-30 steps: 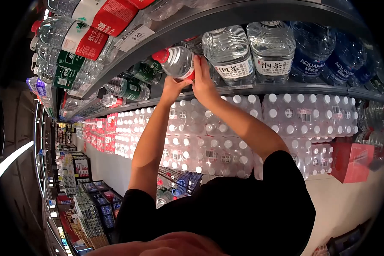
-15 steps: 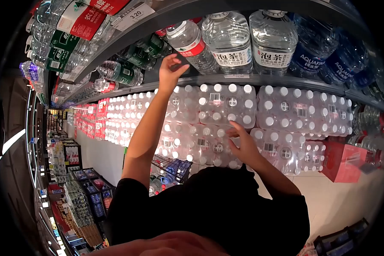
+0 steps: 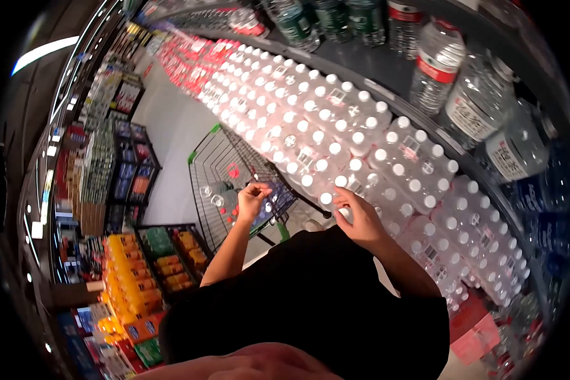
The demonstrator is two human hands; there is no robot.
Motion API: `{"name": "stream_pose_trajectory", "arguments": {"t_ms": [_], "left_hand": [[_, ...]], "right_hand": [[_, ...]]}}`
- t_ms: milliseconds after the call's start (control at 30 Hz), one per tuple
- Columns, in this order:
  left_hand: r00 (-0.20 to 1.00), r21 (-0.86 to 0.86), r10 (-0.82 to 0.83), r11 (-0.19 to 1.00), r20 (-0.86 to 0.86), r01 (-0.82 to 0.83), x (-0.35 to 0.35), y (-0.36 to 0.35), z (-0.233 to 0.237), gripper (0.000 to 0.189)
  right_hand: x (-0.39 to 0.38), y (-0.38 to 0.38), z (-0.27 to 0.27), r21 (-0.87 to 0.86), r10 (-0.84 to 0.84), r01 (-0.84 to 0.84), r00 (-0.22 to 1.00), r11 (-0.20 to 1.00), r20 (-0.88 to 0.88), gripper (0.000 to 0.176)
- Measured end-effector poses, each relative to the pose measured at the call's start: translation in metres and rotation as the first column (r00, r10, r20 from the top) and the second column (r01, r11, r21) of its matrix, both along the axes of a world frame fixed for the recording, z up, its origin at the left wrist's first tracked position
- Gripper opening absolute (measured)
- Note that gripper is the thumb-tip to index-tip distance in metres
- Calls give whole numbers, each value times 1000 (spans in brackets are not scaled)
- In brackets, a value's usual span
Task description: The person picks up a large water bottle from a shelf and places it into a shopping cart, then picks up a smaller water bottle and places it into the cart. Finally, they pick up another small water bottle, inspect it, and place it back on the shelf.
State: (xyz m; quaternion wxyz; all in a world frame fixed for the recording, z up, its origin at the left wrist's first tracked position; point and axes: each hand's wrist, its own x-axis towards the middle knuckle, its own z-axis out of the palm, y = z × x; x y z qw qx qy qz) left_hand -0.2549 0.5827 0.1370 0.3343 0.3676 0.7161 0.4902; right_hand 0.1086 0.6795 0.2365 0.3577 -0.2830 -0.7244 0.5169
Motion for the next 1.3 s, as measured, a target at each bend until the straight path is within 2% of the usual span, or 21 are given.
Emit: {"name": "stream_pose_trajectory", "arguments": {"t_ms": [33,133,267,367,467,567,667,700,733,800,833,867,933,967,1000,1067,1167,1233,1300], "left_hand": [[992,0,80,997,96,-80,-9,-26,-3,10],[968,-61,245,967,-58,-248,-47,-95,-30,11],[906,-114,405,901,-123,-418,-87,-173,-49,12],[879,-115,464,872,-111,-475,-115,-213,-62,11],[855,-119,519,847,-21,-517,-140,-232,-67,8],[874,-84,473,881,114,-466,-192,-262,-111,6],[890,-185,444,888,105,-421,-229,-285,-130,9],[859,-190,454,888,237,-418,-241,-293,-135,15],[899,-294,427,875,98,-384,-254,-301,-141,19],[934,-373,358,865,-10,-336,-272,-313,-151,24],[954,-439,285,849,-90,-295,-282,-317,-161,29],[963,-427,266,866,-49,-261,-294,-323,-187,31],[980,-476,176,856,-96,-200,-308,-321,-201,31],[978,-522,200,829,-56,-200,-312,-319,-205,34],[979,-473,191,857,-73,-203,-313,-318,-209,32],[975,-414,223,890,27,-192,-311,-314,-213,27],[976,-450,179,887,122,-107,-311,-306,-212,23],[978,-414,130,909,164,-51,-317,-311,-272,17],[968,-414,104,910,229,1,-318,-309,-271,18]], "right_hand": [[-10,0,8,-25,39,-38,999,999,17,51],[-45,-5,8,61,125,-127,992,990,35,50],[-90,-30,12,28,258,-260,964,965,59,49],[-122,-52,5,-14,333,-333,937,943,106,50],[-159,-75,-17,-26,350,-351,920,936,176,49],[-214,-105,-66,-50,355,-360,875,932,328,47],[-248,-137,-104,99,315,-388,852,916,419,48],[-258,-147,-117,142,322,-423,833,895,450,48],[-261,-157,-129,73,366,-456,791,887,489,48],[-261,-179,-156,-50,453,-523,683,851,573,48],[-255,-191,-169,41,449,-551,718,834,532,43],[-254,-197,-169,140,386,-551,722,823,574,38],[-255,-206,-162,330,259,-561,725,759,638,29],[-267,-212,-145,247,237,-465,756,850,610,17],[-268,-214,-146,243,197,-448,731,860,653,17],[-273,-218,-150,245,115,-408,683,880,722,18],[-278,-222,-150,202,92,-365,648,909,756,24],[-281,-223,-149,195,76,-355,624,915,778,25],[-282,-222,-149,183,83,-378,590,908,803,25]]}}
